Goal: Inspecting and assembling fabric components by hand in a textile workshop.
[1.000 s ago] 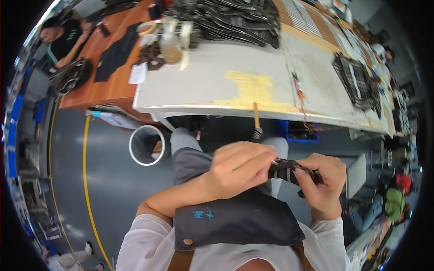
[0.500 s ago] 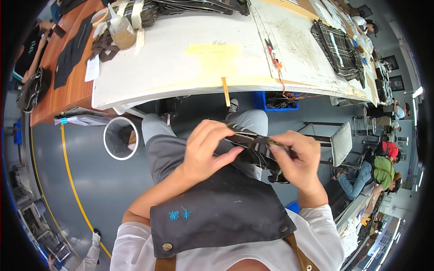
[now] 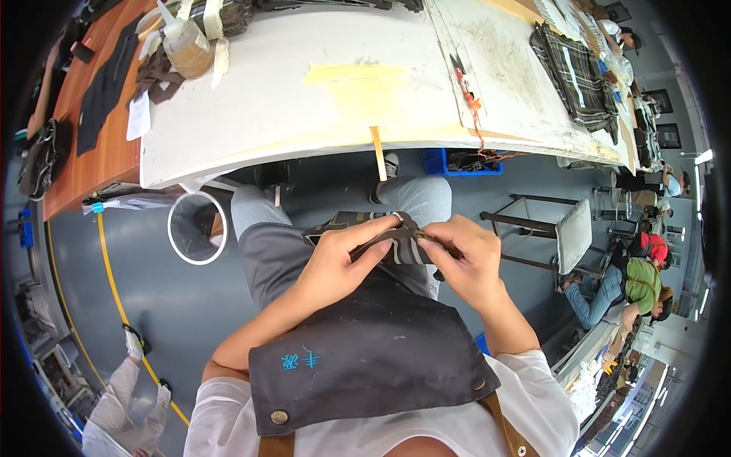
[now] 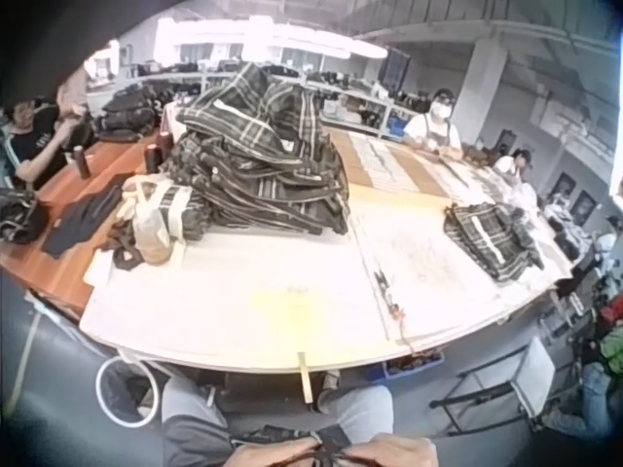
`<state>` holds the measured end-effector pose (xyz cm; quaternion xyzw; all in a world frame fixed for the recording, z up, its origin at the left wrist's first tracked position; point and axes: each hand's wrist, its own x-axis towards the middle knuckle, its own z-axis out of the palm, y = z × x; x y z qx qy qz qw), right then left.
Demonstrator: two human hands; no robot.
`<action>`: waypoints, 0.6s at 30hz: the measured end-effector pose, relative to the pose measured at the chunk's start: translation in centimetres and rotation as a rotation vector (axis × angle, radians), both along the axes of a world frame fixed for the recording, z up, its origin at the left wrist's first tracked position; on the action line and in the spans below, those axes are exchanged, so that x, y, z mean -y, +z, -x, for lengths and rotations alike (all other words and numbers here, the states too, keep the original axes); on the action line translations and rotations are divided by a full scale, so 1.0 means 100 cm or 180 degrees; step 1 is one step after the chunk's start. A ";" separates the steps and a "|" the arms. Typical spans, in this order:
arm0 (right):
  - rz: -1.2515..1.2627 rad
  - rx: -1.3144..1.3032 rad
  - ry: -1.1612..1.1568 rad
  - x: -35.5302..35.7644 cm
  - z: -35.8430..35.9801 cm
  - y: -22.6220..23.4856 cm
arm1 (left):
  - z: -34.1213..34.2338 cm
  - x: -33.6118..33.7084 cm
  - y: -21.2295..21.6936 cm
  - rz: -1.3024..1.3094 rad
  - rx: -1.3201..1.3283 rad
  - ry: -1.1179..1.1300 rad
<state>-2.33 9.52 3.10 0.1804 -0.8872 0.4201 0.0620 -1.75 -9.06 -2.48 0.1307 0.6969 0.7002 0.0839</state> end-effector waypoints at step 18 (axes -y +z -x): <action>0.0048 0.0754 0.0505 -0.003 0.023 -0.033 | 0.020 0.005 -0.043 -0.2668 0.2761 -0.1438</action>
